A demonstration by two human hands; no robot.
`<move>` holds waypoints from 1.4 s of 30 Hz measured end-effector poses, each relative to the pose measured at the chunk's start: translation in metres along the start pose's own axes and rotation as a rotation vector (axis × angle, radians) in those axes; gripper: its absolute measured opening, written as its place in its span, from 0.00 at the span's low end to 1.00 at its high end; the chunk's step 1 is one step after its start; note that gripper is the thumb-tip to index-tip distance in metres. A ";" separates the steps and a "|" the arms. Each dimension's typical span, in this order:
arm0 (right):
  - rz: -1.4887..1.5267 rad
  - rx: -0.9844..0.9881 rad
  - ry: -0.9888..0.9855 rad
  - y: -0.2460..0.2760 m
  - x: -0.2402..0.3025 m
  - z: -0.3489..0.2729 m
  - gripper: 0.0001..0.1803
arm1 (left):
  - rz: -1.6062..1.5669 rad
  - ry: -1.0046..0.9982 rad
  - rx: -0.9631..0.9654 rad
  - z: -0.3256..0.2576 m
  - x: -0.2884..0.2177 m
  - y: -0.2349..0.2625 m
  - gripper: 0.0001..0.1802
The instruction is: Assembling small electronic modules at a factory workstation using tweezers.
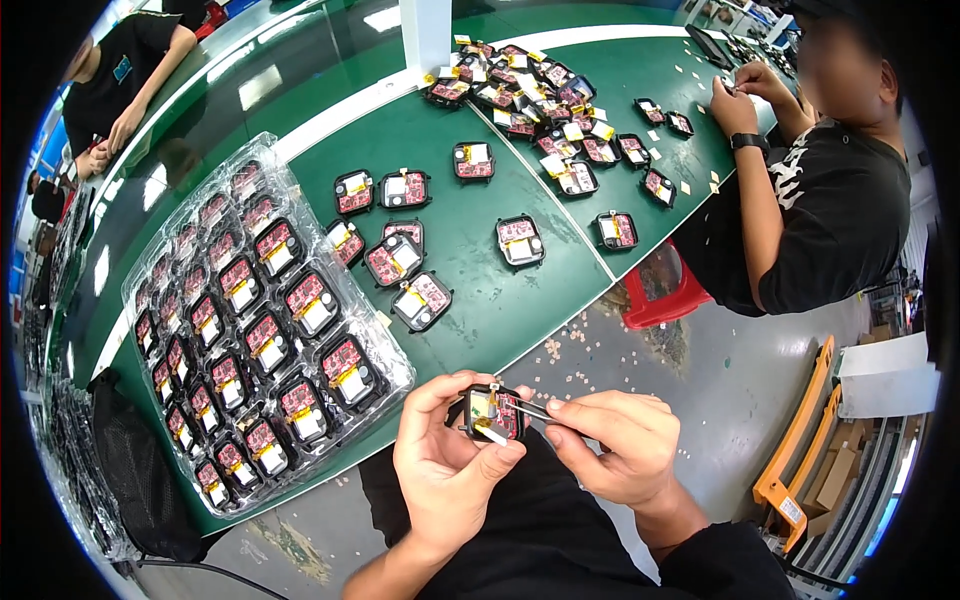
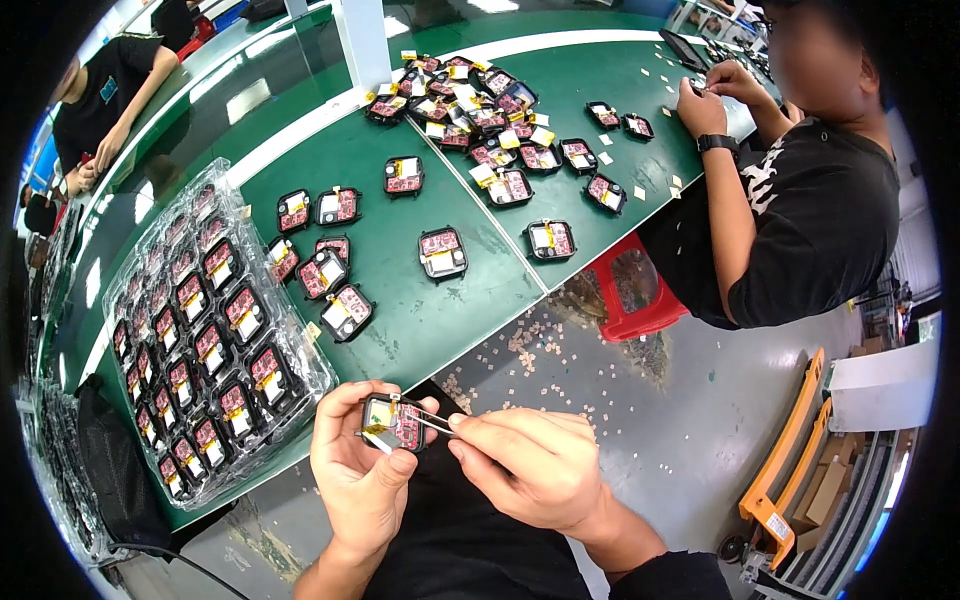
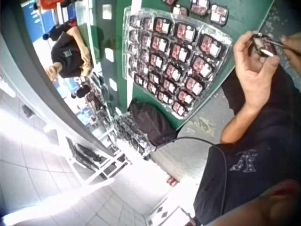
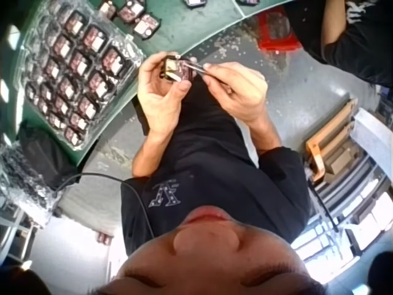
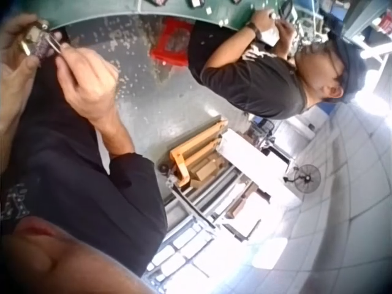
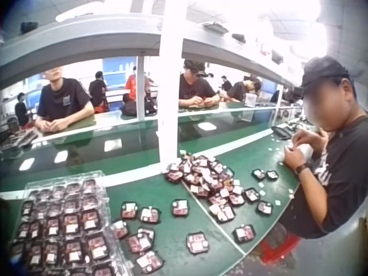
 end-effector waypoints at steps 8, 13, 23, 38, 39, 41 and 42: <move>0.010 -0.006 -0.006 -0.003 -0.001 0.000 0.11 | 0.010 -0.029 0.001 0.002 0.004 0.003 0.39; 0.011 -0.004 0.010 -0.006 -0.006 0.000 0.11 | 0.026 -0.041 -0.003 0.001 0.009 0.006 0.39; 0.081 0.015 -0.095 0.005 -0.011 0.005 0.16 | 0.101 -0.104 0.096 0.024 0.003 -0.003 0.34; -0.002 -0.152 -0.098 0.004 -0.029 0.020 0.15 | 0.207 -0.119 0.165 0.069 0.010 -0.012 0.34; -0.013 -0.153 -0.085 0.003 -0.031 0.020 0.15 | 0.199 -0.111 0.171 0.069 0.010 -0.012 0.34; -0.023 -0.153 -0.074 0.003 -0.032 0.021 0.16 | 0.217 -0.109 0.166 0.068 0.009 -0.011 0.34; -0.029 -0.156 -0.063 0.003 -0.031 0.021 0.15 | 0.231 -0.108 0.161 0.067 0.010 -0.010 0.35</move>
Point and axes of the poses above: each hand's wrist, its own z-axis towards the middle knuckle, its own y-axis out of the back of the hand, x = y × z, the point moved 2 cm from there along z, towards the middle knuckle, and after that the axes turned 11 degrees about x, right-handed, at the moved point
